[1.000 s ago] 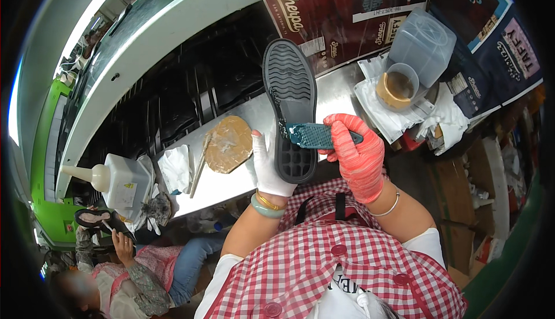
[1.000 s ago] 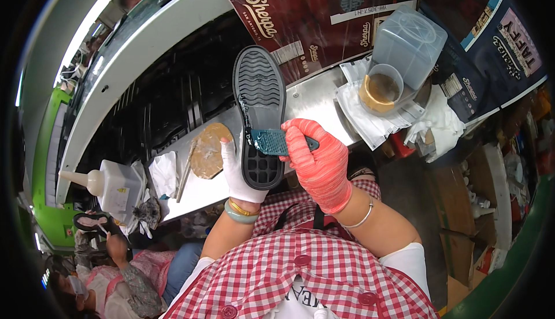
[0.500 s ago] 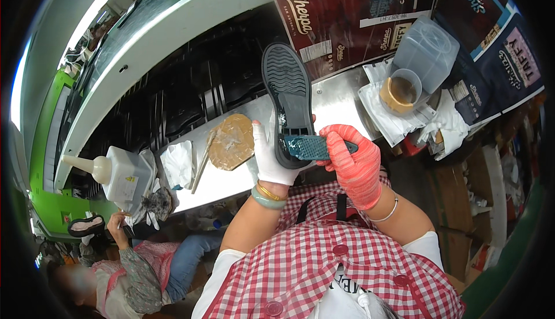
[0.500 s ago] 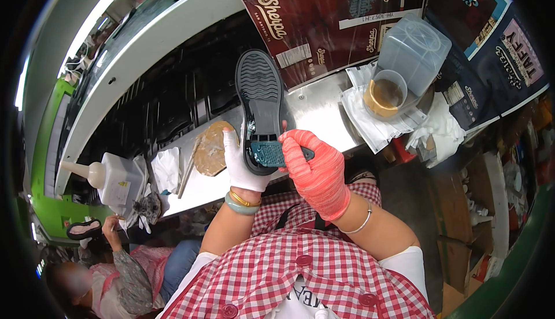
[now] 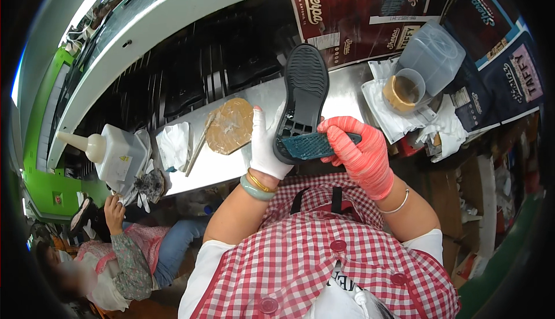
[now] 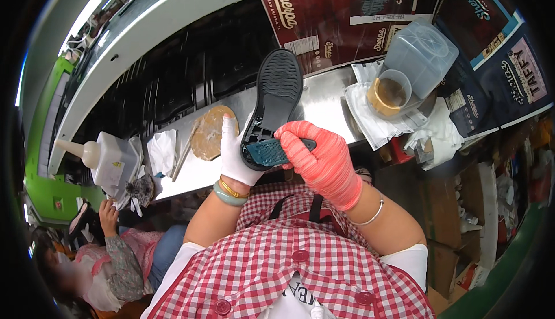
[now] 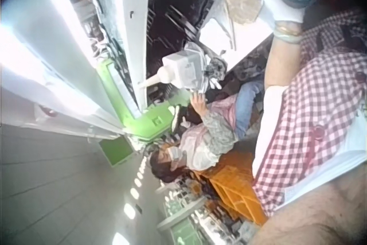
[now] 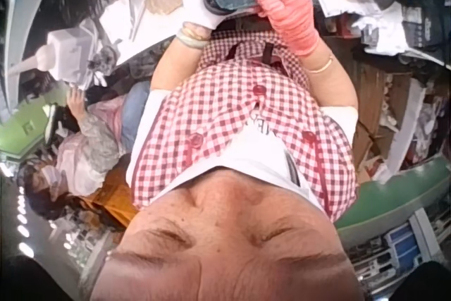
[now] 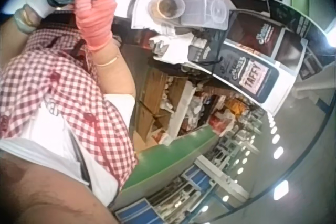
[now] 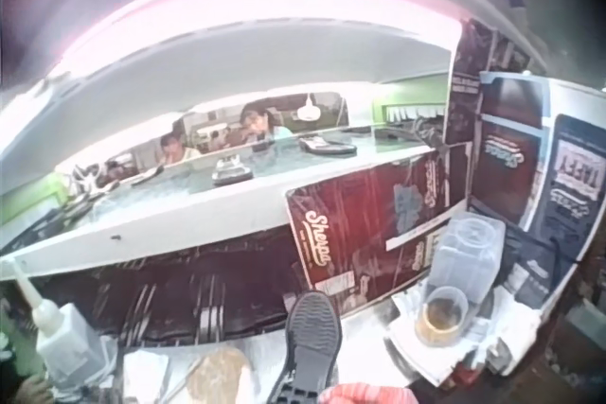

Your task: The person applies a dark liquid adhesive to the bottom of black shoe soles using a small brush. They repeatedly dip the brush into a container of glue and spread it across the textured surface of each sole, handling the items one at a time on a metal workbench.

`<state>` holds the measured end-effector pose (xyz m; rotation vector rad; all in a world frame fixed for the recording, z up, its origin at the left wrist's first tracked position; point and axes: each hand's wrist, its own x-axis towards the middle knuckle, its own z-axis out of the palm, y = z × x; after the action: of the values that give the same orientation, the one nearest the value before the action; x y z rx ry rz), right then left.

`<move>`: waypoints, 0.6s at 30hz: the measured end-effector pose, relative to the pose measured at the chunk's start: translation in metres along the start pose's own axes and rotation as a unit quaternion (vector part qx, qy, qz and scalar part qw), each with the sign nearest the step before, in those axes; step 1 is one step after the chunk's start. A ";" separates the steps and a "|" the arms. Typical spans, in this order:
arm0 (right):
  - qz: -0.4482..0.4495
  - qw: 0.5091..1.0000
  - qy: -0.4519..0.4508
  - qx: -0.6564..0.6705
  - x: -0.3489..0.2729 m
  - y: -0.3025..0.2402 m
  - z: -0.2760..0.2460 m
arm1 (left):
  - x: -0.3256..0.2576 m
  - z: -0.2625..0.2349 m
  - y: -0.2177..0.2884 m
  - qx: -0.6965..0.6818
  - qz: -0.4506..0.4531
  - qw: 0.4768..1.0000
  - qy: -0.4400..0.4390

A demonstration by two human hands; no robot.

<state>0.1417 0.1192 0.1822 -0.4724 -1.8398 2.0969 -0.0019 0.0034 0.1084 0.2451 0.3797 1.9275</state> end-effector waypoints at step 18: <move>0.133 0.959 -0.201 -0.148 0.042 -0.042 0.006 | -0.021 0.003 0.018 0.060 -0.185 0.979 0.057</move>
<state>0.1019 0.1380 0.2223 -0.4032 -2.4680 2.2215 -0.0084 -0.0217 0.1183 0.1310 0.5761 1.5577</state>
